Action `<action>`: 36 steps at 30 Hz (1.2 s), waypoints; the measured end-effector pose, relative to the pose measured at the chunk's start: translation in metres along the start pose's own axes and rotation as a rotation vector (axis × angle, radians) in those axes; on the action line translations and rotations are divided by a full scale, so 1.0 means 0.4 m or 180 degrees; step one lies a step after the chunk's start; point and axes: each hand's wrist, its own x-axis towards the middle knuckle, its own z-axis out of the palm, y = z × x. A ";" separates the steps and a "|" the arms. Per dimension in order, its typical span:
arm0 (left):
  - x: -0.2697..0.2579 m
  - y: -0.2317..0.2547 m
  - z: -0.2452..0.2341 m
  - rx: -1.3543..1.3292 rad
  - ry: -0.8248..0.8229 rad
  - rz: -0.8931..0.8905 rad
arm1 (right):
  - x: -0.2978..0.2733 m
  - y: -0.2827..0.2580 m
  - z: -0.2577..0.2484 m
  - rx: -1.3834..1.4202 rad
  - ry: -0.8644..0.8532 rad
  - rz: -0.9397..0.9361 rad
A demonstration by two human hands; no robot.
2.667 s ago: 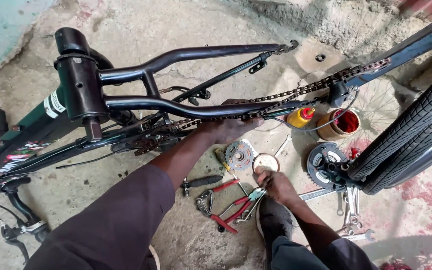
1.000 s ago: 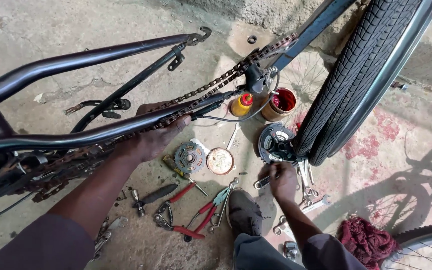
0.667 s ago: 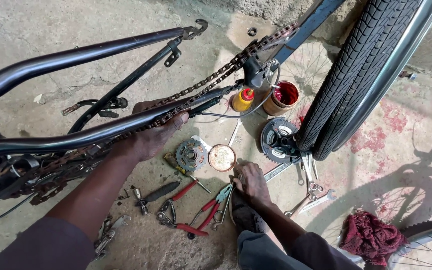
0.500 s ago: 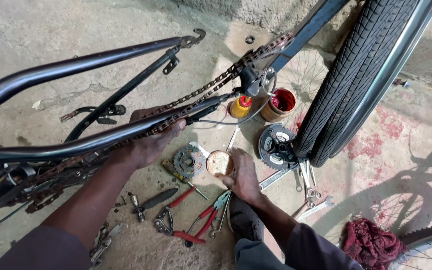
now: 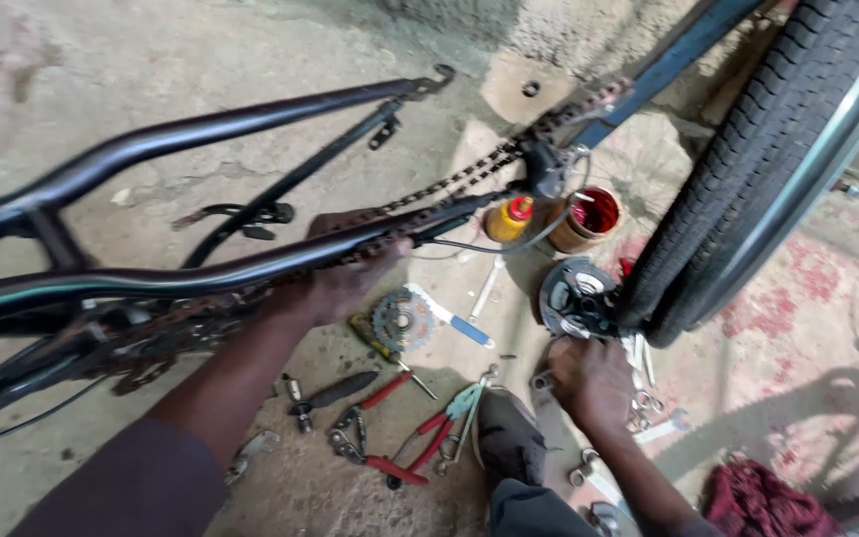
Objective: The person repairs a bicycle chain by using pliers to connect the links. They then apply lubricant from a yellow bottle to the chain and the front derailleur mechanism.
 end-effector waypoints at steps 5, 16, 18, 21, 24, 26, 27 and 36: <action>-0.004 -0.056 -0.017 0.1148 -0.0128 0.0025 | -0.045 0.025 -0.047 -0.0395 -0.0771 -0.0008; -0.001 -0.042 -0.012 0.1700 -0.0700 -0.1257 | 0.198 -0.495 -0.577 0.5893 -0.0976 -0.0199; -0.011 -0.018 -0.015 0.0813 -0.0169 -0.0225 | 0.223 -0.514 -0.608 0.6384 -0.1091 0.0415; -0.040 0.008 -0.002 -0.0627 0.0052 0.0775 | 0.218 -0.530 -0.628 0.6685 -0.1103 0.0598; 0.010 -0.019 -0.002 0.1354 -0.0216 -0.0830 | 0.206 -0.538 -0.649 0.6845 -0.1026 0.0628; 0.006 -0.018 0.006 0.1272 -0.0197 -0.0553 | 0.201 -0.556 -0.627 0.6739 -0.0744 0.0624; 0.007 -0.017 0.011 0.1205 -0.0188 -0.0294 | 0.201 -0.562 -0.617 0.6647 -0.0474 0.0637; -0.005 0.027 0.000 0.0400 -0.0206 -0.0512 | 0.243 -0.560 -0.547 0.5988 -0.0148 0.0397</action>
